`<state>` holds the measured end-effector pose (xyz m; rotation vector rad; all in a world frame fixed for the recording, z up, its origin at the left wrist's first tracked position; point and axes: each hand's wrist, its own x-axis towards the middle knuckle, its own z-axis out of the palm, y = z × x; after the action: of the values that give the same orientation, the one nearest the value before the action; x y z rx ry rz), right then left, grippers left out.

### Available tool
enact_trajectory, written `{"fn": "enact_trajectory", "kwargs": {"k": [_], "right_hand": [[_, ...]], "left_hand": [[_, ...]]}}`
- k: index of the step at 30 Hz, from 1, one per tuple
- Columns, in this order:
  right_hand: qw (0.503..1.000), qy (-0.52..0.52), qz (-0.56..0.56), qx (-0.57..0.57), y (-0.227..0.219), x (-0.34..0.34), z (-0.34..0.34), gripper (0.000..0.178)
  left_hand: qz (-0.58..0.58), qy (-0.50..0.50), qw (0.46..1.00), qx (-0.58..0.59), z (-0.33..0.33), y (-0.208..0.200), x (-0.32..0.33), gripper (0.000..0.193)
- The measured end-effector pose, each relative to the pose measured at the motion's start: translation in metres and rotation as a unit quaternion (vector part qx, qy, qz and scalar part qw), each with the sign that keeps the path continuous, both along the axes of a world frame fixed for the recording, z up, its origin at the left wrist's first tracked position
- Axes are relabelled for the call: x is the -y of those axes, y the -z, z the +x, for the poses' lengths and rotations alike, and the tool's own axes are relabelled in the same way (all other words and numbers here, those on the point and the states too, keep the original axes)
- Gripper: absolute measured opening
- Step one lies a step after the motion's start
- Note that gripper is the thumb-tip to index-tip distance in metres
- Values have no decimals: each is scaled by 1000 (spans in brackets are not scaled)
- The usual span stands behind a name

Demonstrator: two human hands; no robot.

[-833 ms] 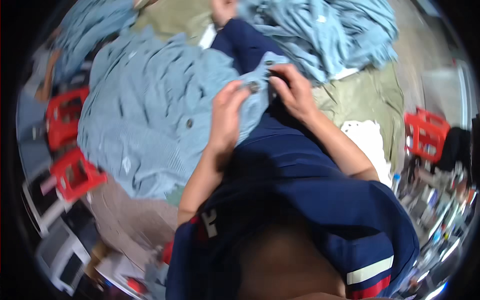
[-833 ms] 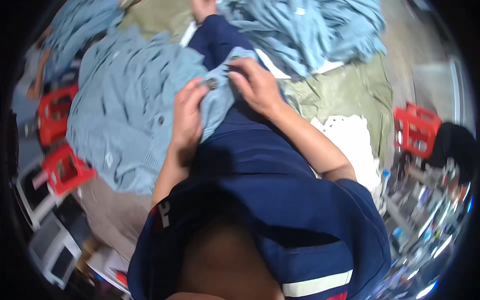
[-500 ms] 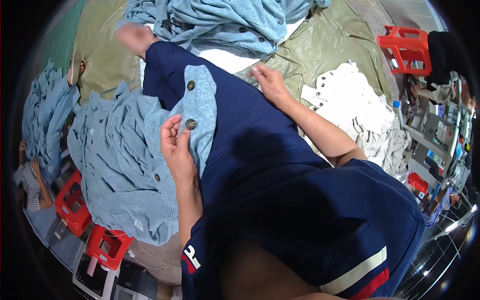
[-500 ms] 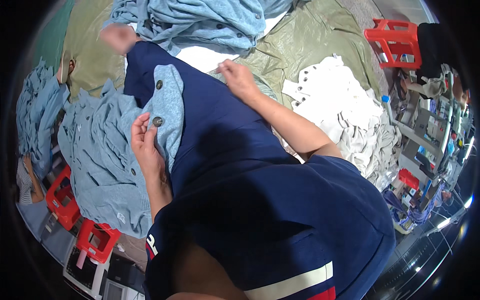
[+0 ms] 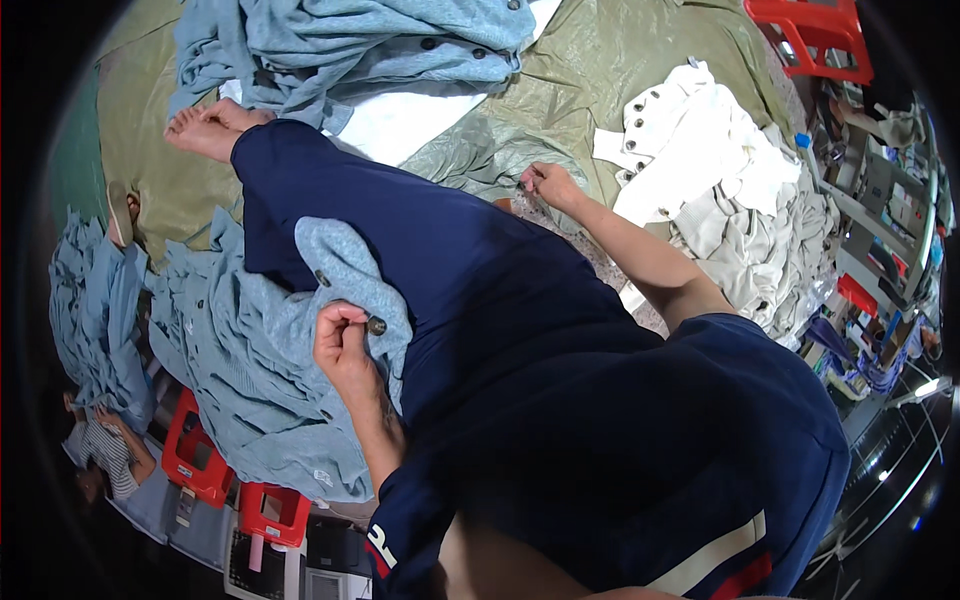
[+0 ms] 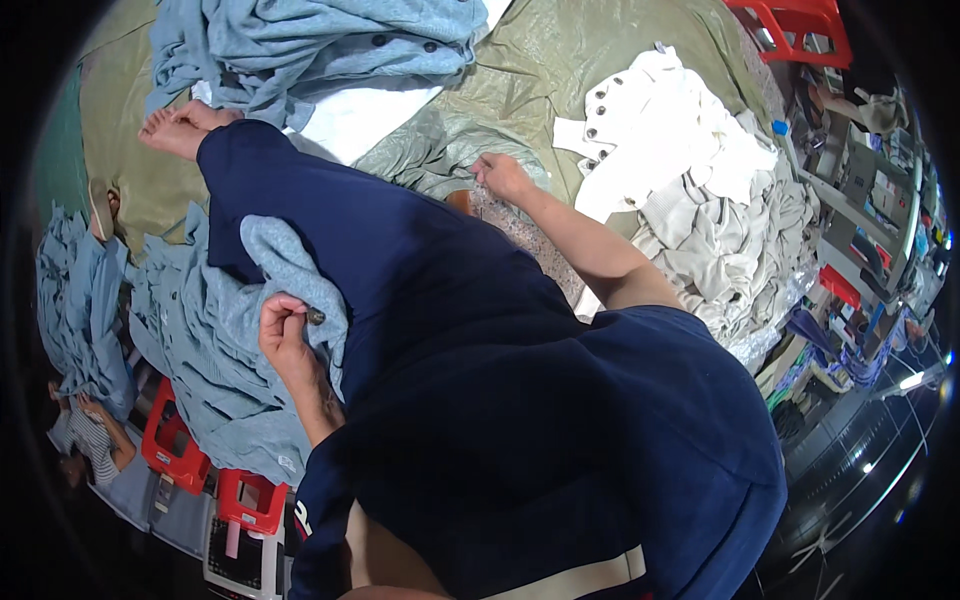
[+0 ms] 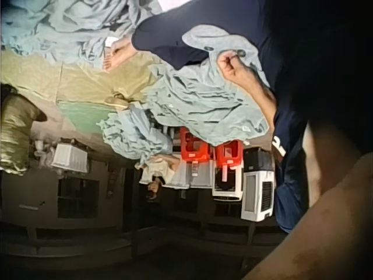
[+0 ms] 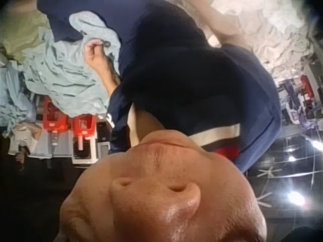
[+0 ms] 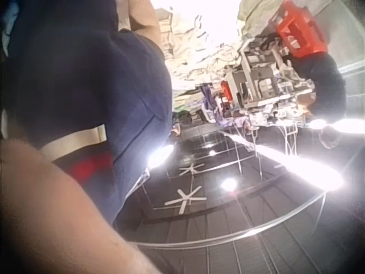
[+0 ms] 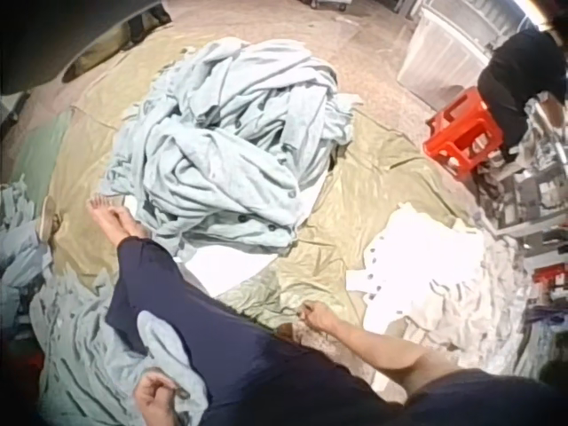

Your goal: Trimming loose threads from garments using small snips.

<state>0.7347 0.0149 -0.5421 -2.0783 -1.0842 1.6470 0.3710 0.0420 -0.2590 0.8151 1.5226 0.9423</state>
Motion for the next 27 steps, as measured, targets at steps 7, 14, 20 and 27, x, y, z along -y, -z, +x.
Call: {"fn": "enact_trajectory", "kwargs": {"k": [7, 14, 20, 27], "right_hand": [[974, -200, -104, 12, 36, 5, 0, 24], [928, -344, -103, 102, 45, -13, -26, 38], [920, -300, -152, 201, 65, -61, 15, 36], [941, -292, -61, 156, 51, -46, 14, 28]], "left_hand": [[-8, 12, 1000, -21, 1, 0, -11, 19], [-35, 21, 999, -34, 9, -9, -15, 18], [-28, 53, 997, -38, 3, -15, -10, 16], [-43, 53, 996, -58, 4, -21, -12, 18]]}}
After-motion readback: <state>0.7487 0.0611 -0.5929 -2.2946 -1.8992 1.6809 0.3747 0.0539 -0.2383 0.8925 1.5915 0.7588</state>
